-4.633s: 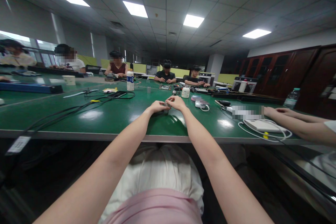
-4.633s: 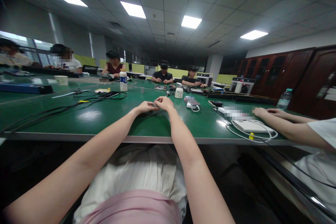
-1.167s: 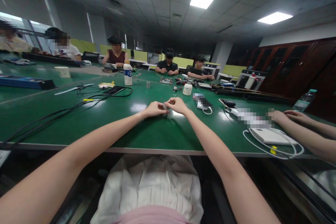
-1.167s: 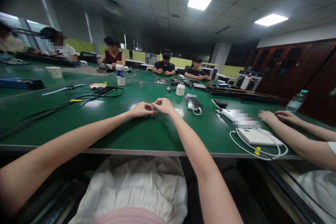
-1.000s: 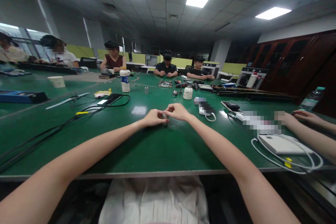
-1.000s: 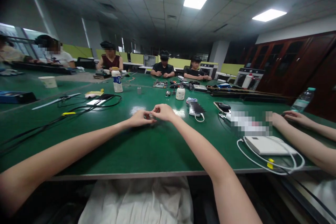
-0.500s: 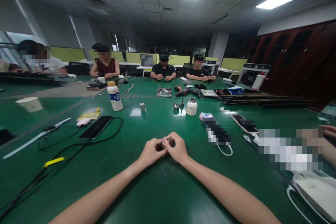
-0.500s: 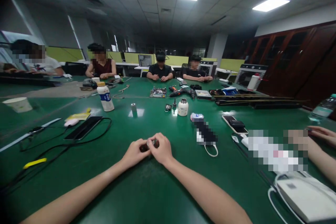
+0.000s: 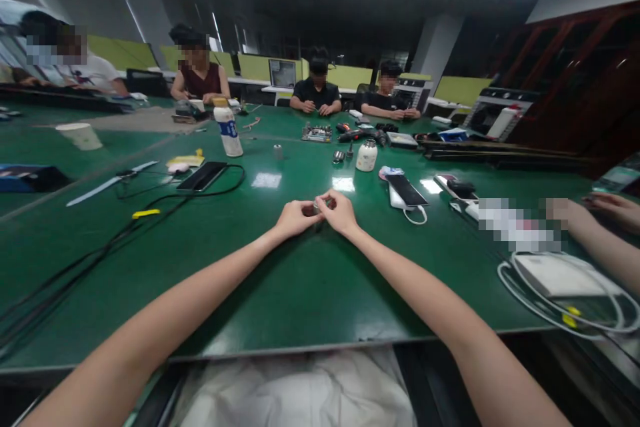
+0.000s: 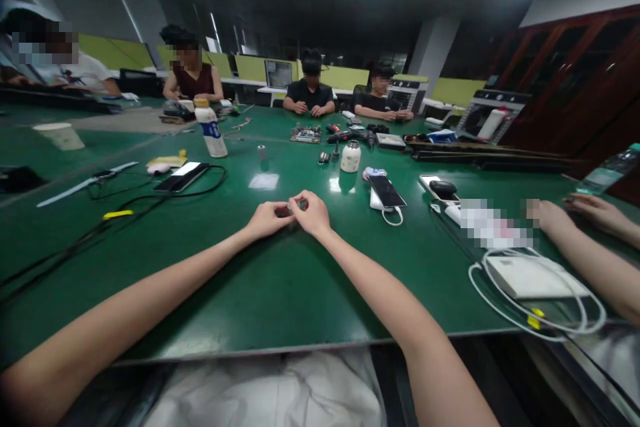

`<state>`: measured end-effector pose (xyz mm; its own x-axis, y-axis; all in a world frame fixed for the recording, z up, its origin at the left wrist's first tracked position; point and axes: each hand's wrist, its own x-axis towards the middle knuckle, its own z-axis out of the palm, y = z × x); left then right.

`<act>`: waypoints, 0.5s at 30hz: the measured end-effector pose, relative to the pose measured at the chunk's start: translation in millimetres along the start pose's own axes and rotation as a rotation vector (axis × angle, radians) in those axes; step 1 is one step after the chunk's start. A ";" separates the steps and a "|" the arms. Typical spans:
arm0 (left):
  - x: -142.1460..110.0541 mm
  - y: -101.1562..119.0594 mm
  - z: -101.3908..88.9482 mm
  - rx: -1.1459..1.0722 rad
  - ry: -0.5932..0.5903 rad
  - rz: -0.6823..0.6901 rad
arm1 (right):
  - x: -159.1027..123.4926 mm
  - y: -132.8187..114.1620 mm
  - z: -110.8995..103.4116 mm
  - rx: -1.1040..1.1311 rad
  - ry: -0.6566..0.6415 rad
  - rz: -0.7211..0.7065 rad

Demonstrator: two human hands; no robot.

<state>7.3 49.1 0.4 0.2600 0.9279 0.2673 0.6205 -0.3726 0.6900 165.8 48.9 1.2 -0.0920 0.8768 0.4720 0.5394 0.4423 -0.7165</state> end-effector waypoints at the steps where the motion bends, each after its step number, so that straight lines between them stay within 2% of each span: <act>1: -6.6 1.4 2.0 -0.006 -0.009 -0.003 | -4.2 -0.7 -0.2 0.001 -0.014 0.004; 4: -25.2 6.9 5.2 -0.042 -0.009 -0.003 | -17.3 -3.7 -0.5 0.065 -0.043 0.024; 8: -44.5 17.7 7.8 -0.015 0.067 -0.014 | -33.4 -11.5 -4.4 0.105 -0.011 0.033; 10: -52.7 21.7 10.4 -0.010 0.064 0.003 | -42.9 -16.7 -7.0 0.089 0.006 0.046; 15: -58.3 18.9 13.4 -0.071 0.030 0.061 | -63.3 -27.2 -8.4 0.006 0.107 -0.007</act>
<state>13.8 -12.2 -11.2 0.2728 0.9039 0.3294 0.5503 -0.4275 0.7173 164.0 -20.2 -5.0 -0.0056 0.8489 0.5286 0.5337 0.4495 -0.7163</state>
